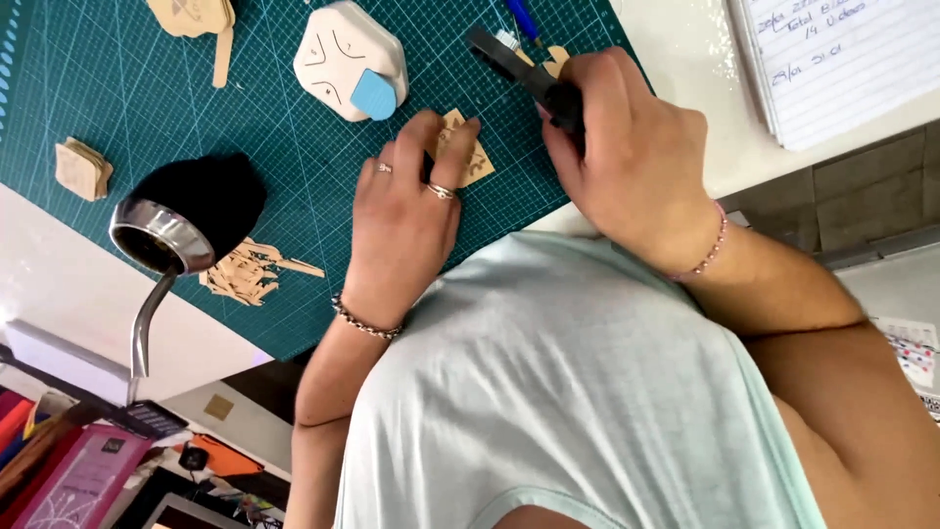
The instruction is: Trimming the edges of small wooden tags with a rotary cutter and rounding the corners using a punch tool on a cutting mat.
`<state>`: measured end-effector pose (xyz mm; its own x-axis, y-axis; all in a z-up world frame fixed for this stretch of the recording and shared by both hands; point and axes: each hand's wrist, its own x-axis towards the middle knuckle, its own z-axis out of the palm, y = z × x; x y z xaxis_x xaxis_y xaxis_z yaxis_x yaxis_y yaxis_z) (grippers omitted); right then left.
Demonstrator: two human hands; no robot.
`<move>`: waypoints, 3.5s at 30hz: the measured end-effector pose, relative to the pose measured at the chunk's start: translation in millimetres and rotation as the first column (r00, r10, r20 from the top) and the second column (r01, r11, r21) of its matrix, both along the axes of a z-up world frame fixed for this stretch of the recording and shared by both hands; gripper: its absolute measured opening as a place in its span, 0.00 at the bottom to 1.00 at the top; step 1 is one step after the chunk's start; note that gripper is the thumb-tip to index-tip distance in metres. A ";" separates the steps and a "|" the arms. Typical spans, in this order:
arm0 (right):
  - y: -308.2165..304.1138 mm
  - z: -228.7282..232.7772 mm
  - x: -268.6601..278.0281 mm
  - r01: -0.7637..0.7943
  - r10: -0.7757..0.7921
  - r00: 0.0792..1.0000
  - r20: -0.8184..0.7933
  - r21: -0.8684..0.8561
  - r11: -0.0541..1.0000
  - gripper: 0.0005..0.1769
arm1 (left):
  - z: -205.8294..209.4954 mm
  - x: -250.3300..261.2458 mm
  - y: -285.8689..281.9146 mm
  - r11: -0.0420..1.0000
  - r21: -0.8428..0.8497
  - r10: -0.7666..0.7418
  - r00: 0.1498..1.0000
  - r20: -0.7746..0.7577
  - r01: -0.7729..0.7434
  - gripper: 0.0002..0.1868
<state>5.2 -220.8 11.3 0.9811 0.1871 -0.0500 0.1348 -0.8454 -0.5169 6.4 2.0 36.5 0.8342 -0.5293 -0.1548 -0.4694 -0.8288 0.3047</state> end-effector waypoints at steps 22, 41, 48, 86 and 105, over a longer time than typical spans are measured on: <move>-23.2 -2.7 -15.9 0.091 -0.088 0.996 -0.029 0.094 0.991 0.20 | -30.6 10.5 -18.6 0.995 -0.009 0.101 0.964 0.244 -0.102 0.29; -5.6 6.8 -22.5 0.105 -0.112 0.993 0.034 0.173 0.979 0.18 | -55.1 -4.9 4.3 0.941 -0.250 0.278 0.943 0.182 -0.229 0.33; -4.1 0.2 -23.4 0.081 -0.099 0.992 0.081 0.207 0.975 0.17 | -54.9 -11.5 8.4 0.939 -0.277 0.275 0.927 0.254 -0.203 0.30; 13.6 8.4 -28.3 0.108 -0.093 0.994 -0.064 0.301 0.948 0.17 | -57.1 -12.6 7.4 0.906 -0.395 0.288 0.906 0.310 -0.153 0.13; 13.6 10.0 -28.0 0.099 -0.081 0.994 -0.080 0.266 0.959 0.17 | -54.9 -12.0 8.2 0.908 -0.394 0.282 0.906 0.316 -0.145 0.11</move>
<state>-22.8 -207.3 21.2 0.9906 0.1137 -0.0763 0.0217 -0.6806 -0.7323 -5.6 10.2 -18.4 0.8939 -0.2937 0.3385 -0.4265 -0.7897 0.4410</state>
